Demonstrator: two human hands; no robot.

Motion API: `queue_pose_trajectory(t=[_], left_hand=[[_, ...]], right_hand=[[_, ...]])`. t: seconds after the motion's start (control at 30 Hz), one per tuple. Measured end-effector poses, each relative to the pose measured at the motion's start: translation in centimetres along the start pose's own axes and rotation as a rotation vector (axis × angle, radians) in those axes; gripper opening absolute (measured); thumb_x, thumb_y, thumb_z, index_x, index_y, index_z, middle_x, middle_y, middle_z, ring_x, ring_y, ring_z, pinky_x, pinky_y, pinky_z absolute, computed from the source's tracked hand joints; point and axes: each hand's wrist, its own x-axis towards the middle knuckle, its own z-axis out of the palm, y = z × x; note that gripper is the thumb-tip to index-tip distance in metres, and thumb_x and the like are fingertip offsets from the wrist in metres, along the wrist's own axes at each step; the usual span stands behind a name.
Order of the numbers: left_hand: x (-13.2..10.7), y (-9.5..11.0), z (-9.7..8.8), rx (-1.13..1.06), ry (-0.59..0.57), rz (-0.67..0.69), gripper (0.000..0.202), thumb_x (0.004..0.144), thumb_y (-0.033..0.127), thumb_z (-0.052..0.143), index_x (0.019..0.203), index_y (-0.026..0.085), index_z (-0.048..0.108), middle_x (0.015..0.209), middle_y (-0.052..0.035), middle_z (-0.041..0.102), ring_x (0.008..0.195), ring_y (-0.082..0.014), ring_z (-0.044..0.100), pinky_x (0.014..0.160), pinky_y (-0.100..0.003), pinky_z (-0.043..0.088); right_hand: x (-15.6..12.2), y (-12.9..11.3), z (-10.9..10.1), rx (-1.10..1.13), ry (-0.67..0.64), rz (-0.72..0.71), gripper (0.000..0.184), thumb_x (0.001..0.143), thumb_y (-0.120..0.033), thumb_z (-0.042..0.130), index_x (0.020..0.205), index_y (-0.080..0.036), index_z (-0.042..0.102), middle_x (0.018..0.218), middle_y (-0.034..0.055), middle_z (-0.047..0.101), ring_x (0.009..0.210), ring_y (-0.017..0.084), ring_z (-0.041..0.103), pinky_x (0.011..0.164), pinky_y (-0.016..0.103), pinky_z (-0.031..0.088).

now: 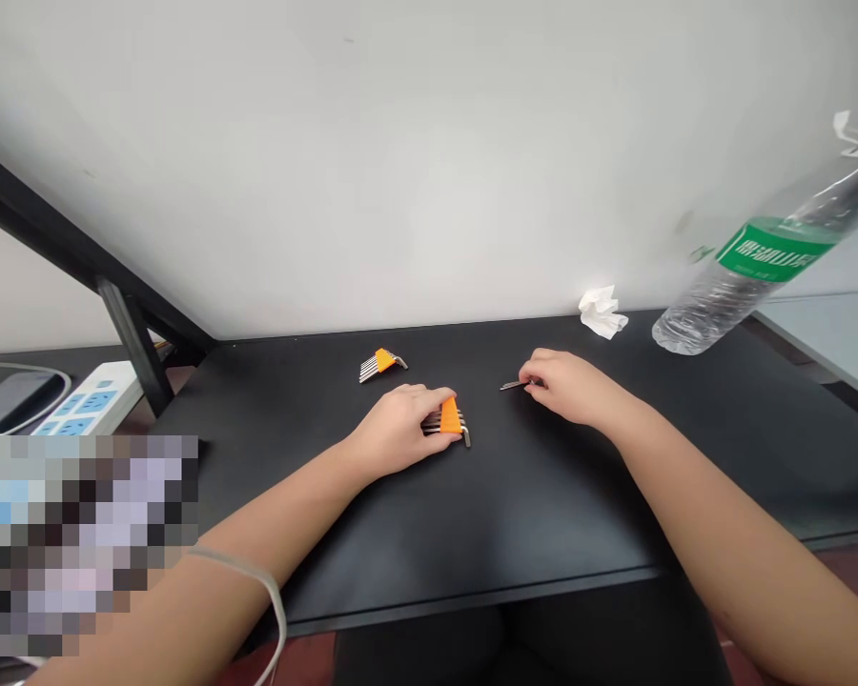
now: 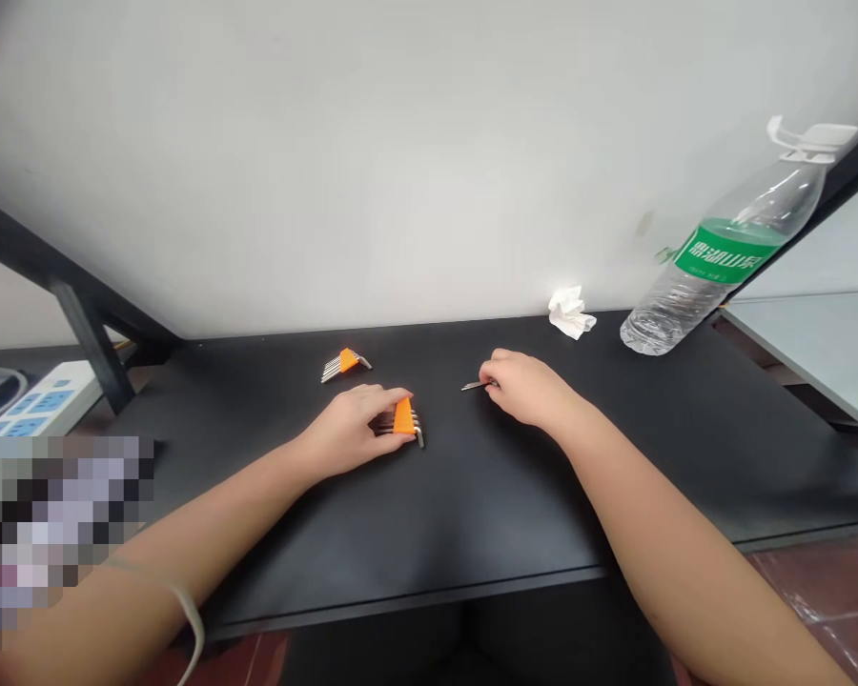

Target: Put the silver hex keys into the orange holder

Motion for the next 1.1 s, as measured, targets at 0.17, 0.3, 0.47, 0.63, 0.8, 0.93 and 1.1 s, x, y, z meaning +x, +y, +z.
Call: queue_pose_trajectory(t=[0.17,0.3,0.47,0.63,0.8,0.93,1.1], left_hand=[[0.0,0.0,-0.1,-0.001,0.005,0.000,0.044,0.087,0.043,0.074,0.126,0.025,0.065,0.084,-0.0005,0.068,0.081,-0.0197,0.064,0.078,-0.033,0.052],[0.1,0.0,0.0,-0.013,0.014,0.004,0.043,0.087,0.043,0.074,0.126,0.026,0.065,0.084,-0.0007,0.068,0.082,-0.0199,0.065,0.078,-0.033,0.053],[0.1,-0.1,0.1,-0.004,0.006,0.007,0.044,0.088,0.042,0.073,0.128,0.025,0.064,0.086,-0.0015,0.069,0.083,-0.0204,0.065,0.078,-0.033,0.052],[0.1,0.3,0.1,0.020,0.014,0.040,0.042,0.087,0.037,0.073,0.126,0.024,0.065,0.084,-0.0013,0.069,0.082,-0.0203,0.064,0.080,-0.034,0.052],[0.2,0.6,0.1,0.033,0.037,0.077,0.040,0.086,0.033,0.072,0.124,0.022,0.065,0.082,-0.0005,0.069,0.079,-0.0200,0.065,0.082,-0.035,0.052],[0.2,0.7,0.2,0.032,0.036,0.083,0.040,0.087,0.033,0.072,0.125,0.022,0.064,0.083,-0.0007,0.070,0.080,-0.0200,0.065,0.084,-0.035,0.052],[0.1,0.6,0.3,0.039,0.036,0.088,0.040,0.087,0.033,0.072,0.125,0.021,0.064,0.082,-0.0008,0.069,0.079,-0.0199,0.064,0.084,-0.036,0.051]], right_hand=[[0.0,-0.1,0.3,-0.017,-0.005,-0.005,0.019,0.096,-0.015,0.053,0.088,-0.020,0.069,0.099,0.0046,0.064,0.077,0.015,0.058,0.064,0.028,0.038],[0.2,0.0,0.3,-0.031,0.016,-0.006,0.016,0.095,-0.015,0.055,0.089,-0.019,0.069,0.099,0.0047,0.064,0.075,0.015,0.057,0.064,0.028,0.038],[-0.1,-0.6,0.0,-0.040,-0.038,0.018,0.018,0.092,-0.012,0.055,0.079,-0.019,0.064,0.094,0.0043,0.064,0.072,0.015,0.056,0.062,0.028,0.036],[-0.9,-3.4,0.1,-0.038,-0.104,-0.036,0.014,0.082,-0.011,0.061,0.073,-0.020,0.055,0.084,0.0026,0.062,0.067,0.015,0.052,0.059,0.028,0.033],[-1.0,-5.5,0.8,0.165,-0.041,-0.172,0.014,0.085,-0.010,0.057,0.077,-0.021,0.053,0.078,-0.0011,0.061,0.066,0.013,0.050,0.061,0.027,0.032],[-0.8,-5.6,1.2,0.215,0.009,-0.228,0.013,0.089,-0.011,0.056,0.079,-0.020,0.056,0.083,-0.0004,0.061,0.069,0.012,0.051,0.064,0.026,0.034],[-0.8,-5.2,1.4,0.207,0.020,-0.280,0.014,0.095,-0.013,0.054,0.085,-0.019,0.061,0.088,0.0014,0.062,0.072,0.012,0.052,0.065,0.027,0.035]])
